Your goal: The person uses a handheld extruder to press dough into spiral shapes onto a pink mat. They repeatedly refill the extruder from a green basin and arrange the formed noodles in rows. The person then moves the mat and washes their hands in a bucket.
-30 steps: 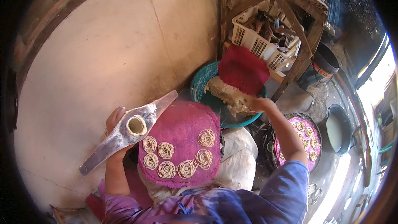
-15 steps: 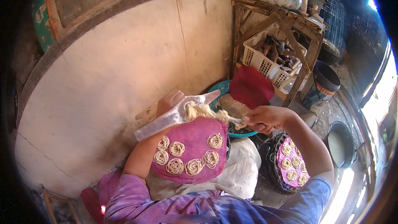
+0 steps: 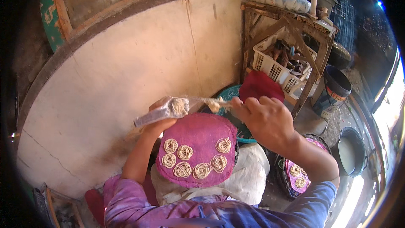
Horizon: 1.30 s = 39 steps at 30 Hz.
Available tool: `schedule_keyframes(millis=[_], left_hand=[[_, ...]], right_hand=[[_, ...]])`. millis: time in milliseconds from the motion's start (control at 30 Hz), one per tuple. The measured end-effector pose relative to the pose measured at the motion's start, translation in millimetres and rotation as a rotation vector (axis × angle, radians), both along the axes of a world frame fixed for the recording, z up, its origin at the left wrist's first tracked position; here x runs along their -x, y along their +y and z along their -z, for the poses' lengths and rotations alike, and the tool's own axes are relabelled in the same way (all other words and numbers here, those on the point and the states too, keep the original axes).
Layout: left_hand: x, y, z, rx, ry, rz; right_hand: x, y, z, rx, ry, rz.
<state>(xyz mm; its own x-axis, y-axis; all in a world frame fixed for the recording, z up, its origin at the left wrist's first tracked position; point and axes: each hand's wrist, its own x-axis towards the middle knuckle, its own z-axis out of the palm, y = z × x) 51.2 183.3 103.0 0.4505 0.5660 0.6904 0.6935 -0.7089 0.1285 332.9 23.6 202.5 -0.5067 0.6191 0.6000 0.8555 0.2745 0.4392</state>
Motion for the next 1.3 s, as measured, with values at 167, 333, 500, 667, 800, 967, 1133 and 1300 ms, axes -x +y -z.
schedule_keyframes(millis=[167,333,500,667,800,967,1133,1300], left_hand=[[-13,-10,-12,0.204,-0.055,-0.076],[-34,-21,-11,0.027,-0.063,0.060],[-17,-8,-7,0.118,-0.071,0.043],[-34,6,-11,-0.082,-0.254,0.074],[-77,11,-7,-0.051,-0.181,-0.010],[-82,29,-9,0.057,-0.355,0.015],[-104,52,4,-0.023,-0.049,-0.148],[-112,88,19,0.256,-0.170,-0.156]], right_hand=[[1,12,0,0.106,-0.131,-0.044],[24,28,22,0.090,-0.114,-0.149],[5,11,35,0.243,-0.032,-0.104],[-5,23,45,0.326,0.743,-0.088],[44,56,103,0.326,1.070,-0.247],[-1,50,149,0.644,1.317,-0.400],[-21,77,150,0.663,1.352,-0.237],[-30,80,170,0.924,1.481,-0.332]])
